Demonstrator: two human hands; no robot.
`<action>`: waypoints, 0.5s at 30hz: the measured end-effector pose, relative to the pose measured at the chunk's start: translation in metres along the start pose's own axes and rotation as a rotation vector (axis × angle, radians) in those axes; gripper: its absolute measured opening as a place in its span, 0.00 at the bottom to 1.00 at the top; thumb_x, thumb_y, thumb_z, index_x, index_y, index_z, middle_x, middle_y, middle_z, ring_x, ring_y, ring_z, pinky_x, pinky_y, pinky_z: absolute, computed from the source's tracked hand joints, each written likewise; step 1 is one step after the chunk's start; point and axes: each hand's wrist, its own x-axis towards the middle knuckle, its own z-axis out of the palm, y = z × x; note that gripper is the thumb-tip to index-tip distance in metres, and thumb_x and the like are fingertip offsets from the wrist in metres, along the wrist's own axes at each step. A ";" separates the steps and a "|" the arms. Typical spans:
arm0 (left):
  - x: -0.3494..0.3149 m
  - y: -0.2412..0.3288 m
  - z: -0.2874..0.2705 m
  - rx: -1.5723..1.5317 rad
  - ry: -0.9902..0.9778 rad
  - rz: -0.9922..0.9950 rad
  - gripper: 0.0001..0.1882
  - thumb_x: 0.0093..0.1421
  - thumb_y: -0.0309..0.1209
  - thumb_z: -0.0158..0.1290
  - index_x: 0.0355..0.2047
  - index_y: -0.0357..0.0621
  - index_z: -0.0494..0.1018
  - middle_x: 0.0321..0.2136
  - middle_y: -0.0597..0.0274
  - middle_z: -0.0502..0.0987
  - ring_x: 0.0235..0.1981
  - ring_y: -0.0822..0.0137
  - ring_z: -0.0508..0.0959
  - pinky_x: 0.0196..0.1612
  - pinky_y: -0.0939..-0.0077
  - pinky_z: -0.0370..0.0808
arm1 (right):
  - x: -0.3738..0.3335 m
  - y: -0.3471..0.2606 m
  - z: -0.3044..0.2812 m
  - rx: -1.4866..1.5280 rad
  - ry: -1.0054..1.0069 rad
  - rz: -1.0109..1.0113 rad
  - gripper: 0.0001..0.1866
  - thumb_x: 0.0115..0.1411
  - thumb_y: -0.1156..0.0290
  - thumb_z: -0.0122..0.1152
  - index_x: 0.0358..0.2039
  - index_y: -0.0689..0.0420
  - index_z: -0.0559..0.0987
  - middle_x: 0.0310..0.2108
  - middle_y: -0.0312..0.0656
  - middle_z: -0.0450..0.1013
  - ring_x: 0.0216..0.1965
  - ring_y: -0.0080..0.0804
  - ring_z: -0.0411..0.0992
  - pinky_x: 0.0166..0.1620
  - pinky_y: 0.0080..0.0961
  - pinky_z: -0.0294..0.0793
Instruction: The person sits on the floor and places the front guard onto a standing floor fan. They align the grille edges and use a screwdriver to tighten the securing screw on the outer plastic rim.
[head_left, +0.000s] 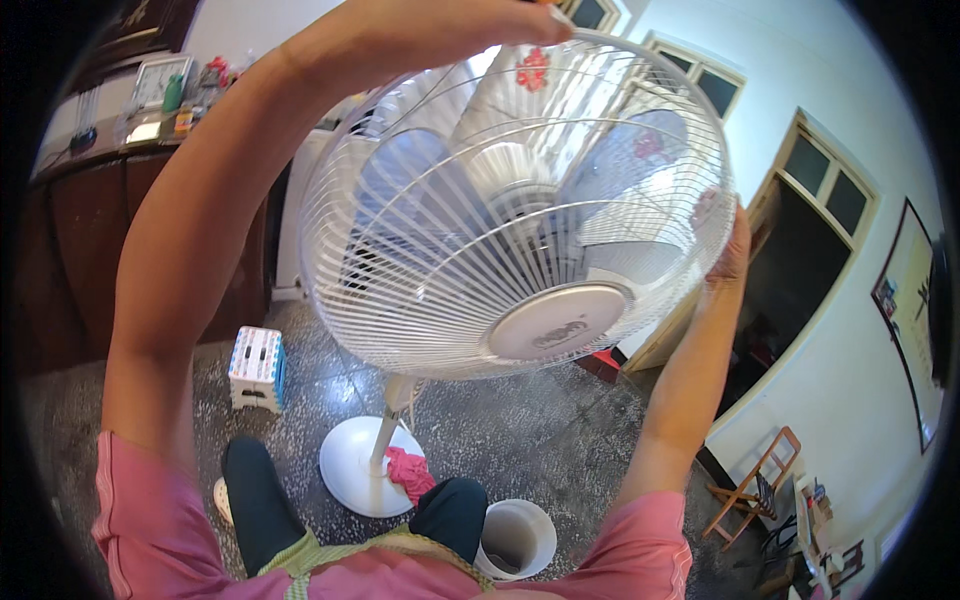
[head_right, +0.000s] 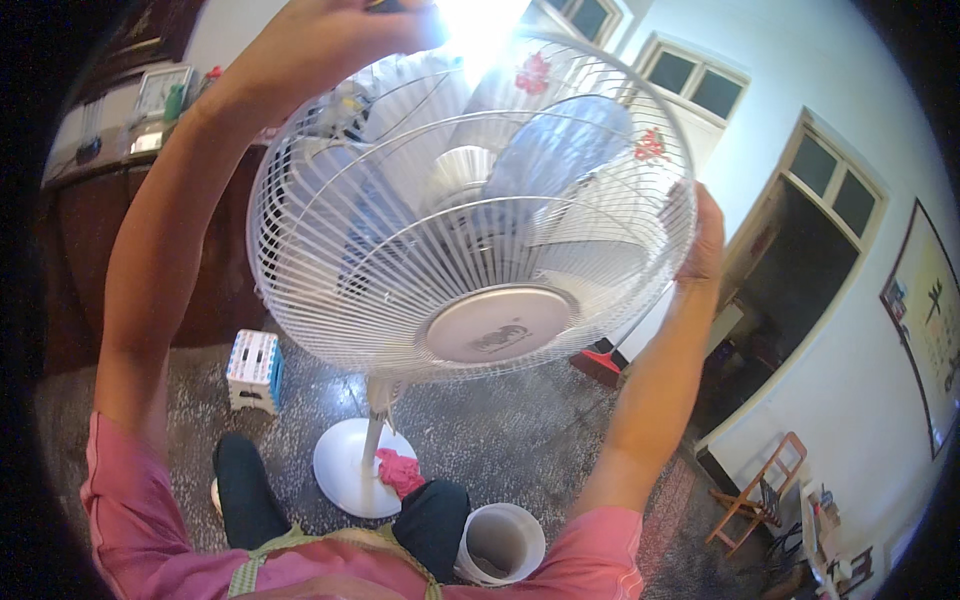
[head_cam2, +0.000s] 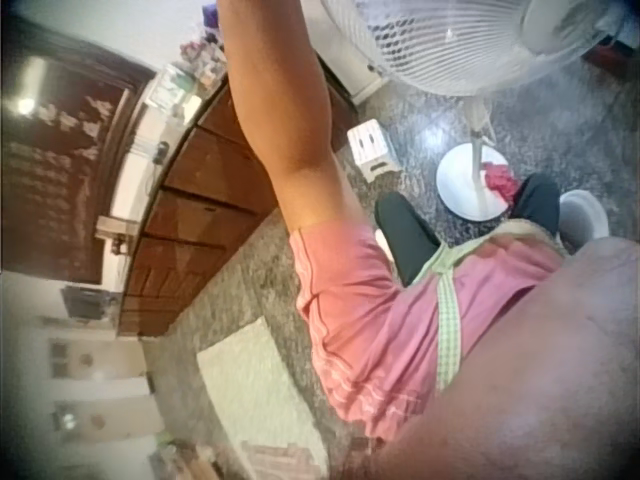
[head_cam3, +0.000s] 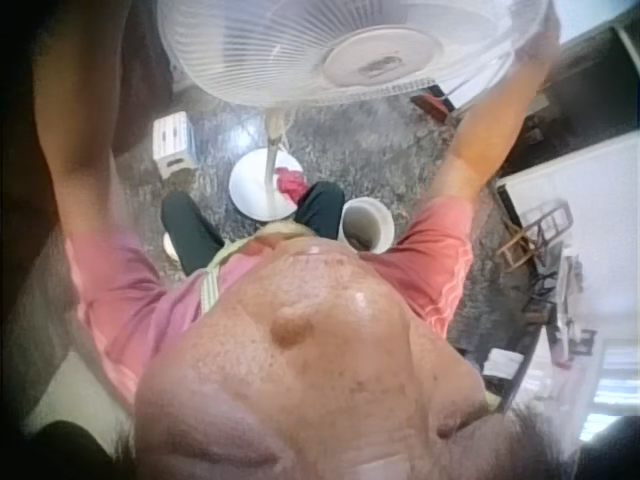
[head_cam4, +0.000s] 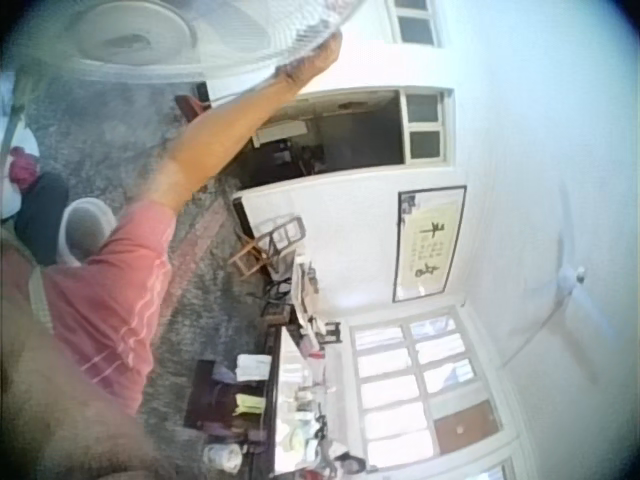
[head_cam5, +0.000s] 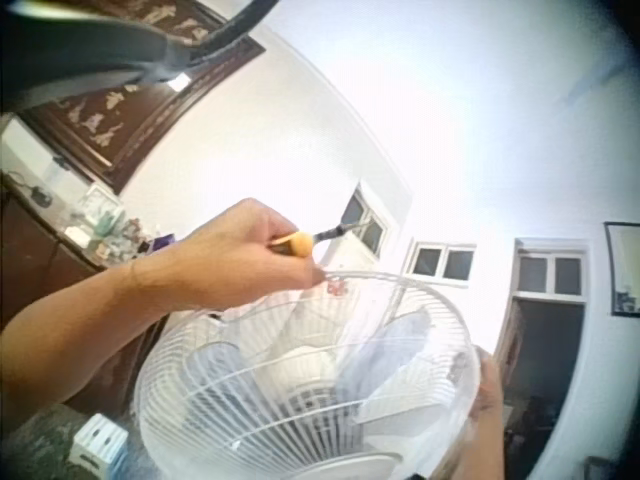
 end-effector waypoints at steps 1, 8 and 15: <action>0.006 -0.007 0.001 -0.024 0.009 0.056 0.10 0.48 0.29 0.50 0.25 0.32 0.74 0.15 0.64 0.70 0.16 0.76 0.65 0.19 0.83 0.60 | 0.001 -0.001 -0.010 -0.090 0.038 -0.062 0.15 0.57 0.63 0.48 0.36 0.63 0.71 0.31 0.42 0.71 0.31 0.27 0.70 0.33 0.20 0.70; 0.004 0.002 0.000 0.059 -0.048 0.039 0.09 0.48 0.29 0.49 0.20 0.33 0.72 0.12 0.67 0.66 0.14 0.76 0.63 0.17 0.80 0.58 | 0.006 -0.001 -0.041 -0.054 0.081 -0.029 0.17 0.55 0.61 0.48 0.38 0.61 0.71 0.33 0.41 0.71 0.34 0.29 0.70 0.36 0.23 0.70; 0.003 -0.013 -0.009 -0.067 -0.073 0.101 0.10 0.47 0.31 0.52 0.22 0.33 0.73 0.14 0.65 0.67 0.17 0.75 0.64 0.19 0.81 0.60 | 0.015 0.001 -0.045 -0.131 0.129 -0.059 0.17 0.57 0.62 0.44 0.38 0.63 0.71 0.32 0.43 0.71 0.30 0.29 0.71 0.30 0.20 0.73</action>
